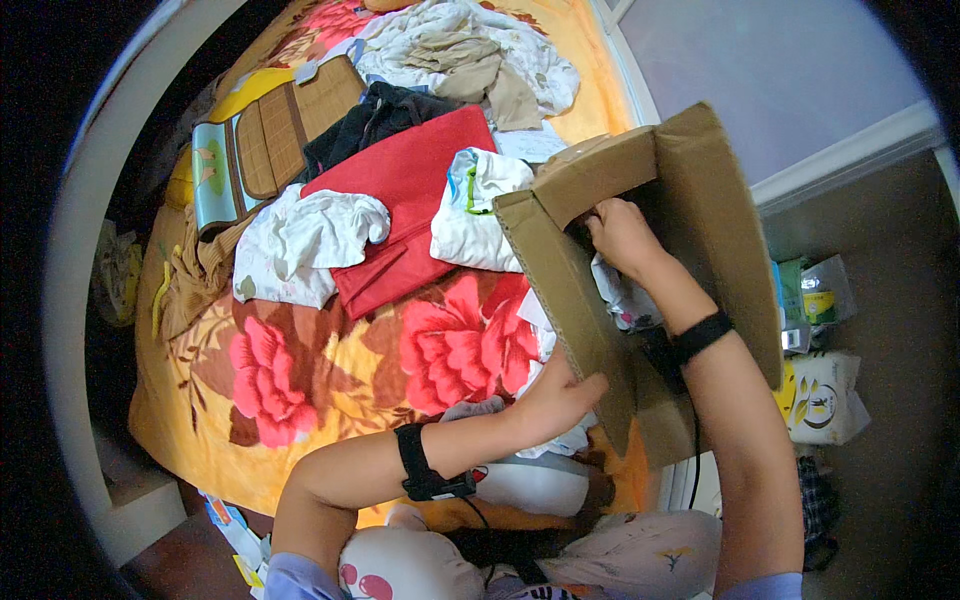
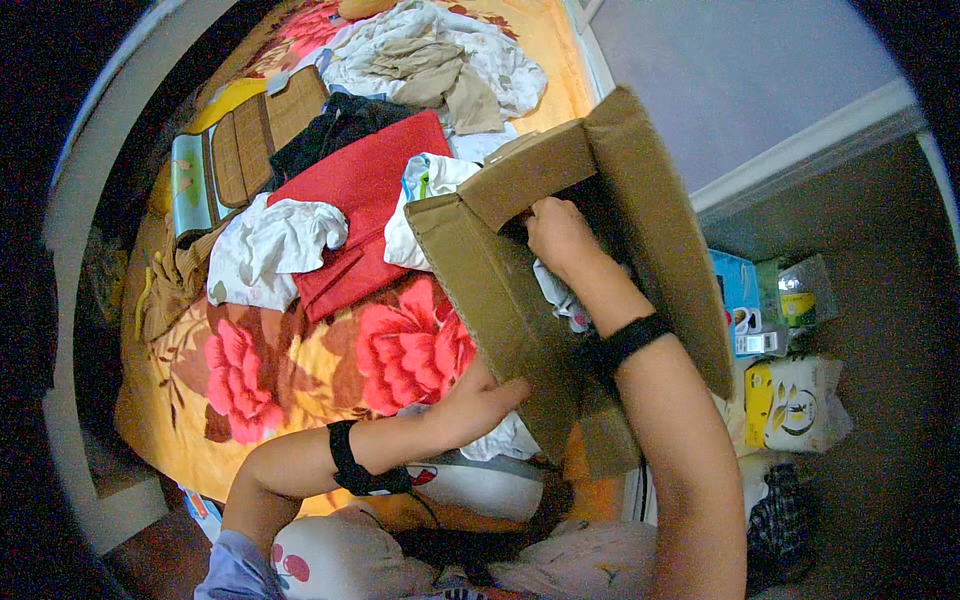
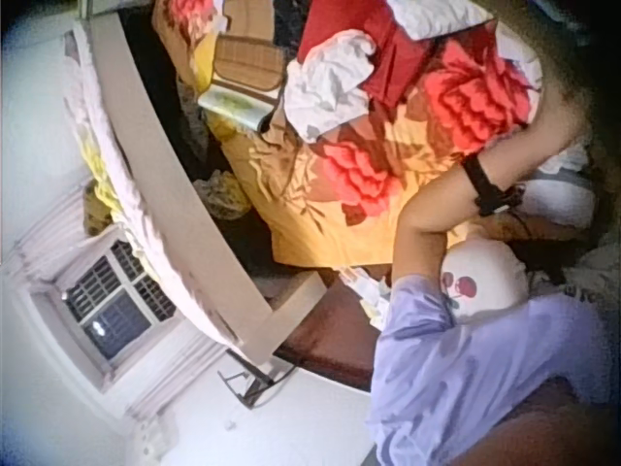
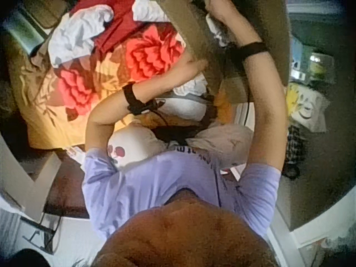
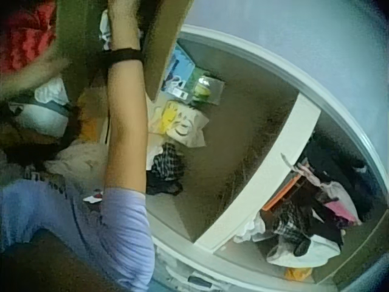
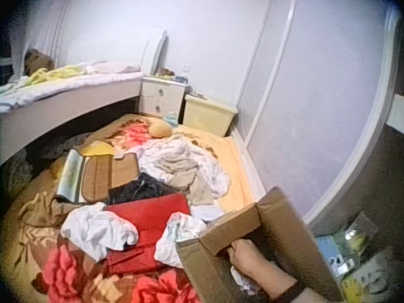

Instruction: The person sorts through various items of clothing and laundry on a bed, handling a white cloth, a red bag, and a black sweatshirt.

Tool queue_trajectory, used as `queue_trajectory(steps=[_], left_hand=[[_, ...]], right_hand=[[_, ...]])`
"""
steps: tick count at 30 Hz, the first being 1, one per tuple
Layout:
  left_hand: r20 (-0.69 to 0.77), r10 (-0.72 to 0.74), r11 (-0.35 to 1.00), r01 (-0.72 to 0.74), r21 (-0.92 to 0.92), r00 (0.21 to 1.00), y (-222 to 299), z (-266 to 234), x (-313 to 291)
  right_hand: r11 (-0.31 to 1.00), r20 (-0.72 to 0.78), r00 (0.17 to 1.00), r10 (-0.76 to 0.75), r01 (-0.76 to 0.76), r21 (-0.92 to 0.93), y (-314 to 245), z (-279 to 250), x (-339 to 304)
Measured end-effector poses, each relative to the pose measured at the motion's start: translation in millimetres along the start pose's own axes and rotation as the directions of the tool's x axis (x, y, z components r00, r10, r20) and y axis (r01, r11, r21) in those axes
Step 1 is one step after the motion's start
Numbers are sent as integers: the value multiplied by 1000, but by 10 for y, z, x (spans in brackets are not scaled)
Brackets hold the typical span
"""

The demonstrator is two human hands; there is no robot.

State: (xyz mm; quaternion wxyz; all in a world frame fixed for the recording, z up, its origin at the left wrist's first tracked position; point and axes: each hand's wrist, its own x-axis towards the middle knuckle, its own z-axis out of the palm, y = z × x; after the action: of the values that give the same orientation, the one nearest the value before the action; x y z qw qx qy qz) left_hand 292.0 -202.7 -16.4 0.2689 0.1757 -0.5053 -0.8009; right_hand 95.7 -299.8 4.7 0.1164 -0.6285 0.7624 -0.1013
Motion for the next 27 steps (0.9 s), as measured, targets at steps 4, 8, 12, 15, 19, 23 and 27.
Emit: queue_trajectory(steps=[4, 8, 12, 15, 19, 23, 27], left_hand=[[8, -22, 987, 23, -162, 1000, -12, 10, 58], [-93, -21, 982, 3, -186, 995, -84, -111, -15], [-81, 57, 971, -74, -229, 995, -99, -86, 59], [-79, 63, 965, -81, -248, 995, 60, -51, 85], [-95, -45, 971, 20, -240, 994, -14, -97, 104], [-43, -5, 945, -9, -327, 999, 97, -65, 78], [0, 44, 943, -41, -331, 999, 213, -89, 20]], right_hand=[[980, 22, 999, 45, -40, -196, -122, 96, 58], [959, 353, 935, 42, -136, 247, -276, -46, -188], [959, 383, 924, 12, -120, 258, -175, -278, -576], [943, 469, 882, 42, -191, 273, -245, -490, -782], [908, 359, 932, 45, -188, 374, -437, -831, -970], [895, 78, 997, 15, -49, 443, -609, -1198, -1207], [794, -375, 918, -129, 322, 515, -782, -1640, -1494]])
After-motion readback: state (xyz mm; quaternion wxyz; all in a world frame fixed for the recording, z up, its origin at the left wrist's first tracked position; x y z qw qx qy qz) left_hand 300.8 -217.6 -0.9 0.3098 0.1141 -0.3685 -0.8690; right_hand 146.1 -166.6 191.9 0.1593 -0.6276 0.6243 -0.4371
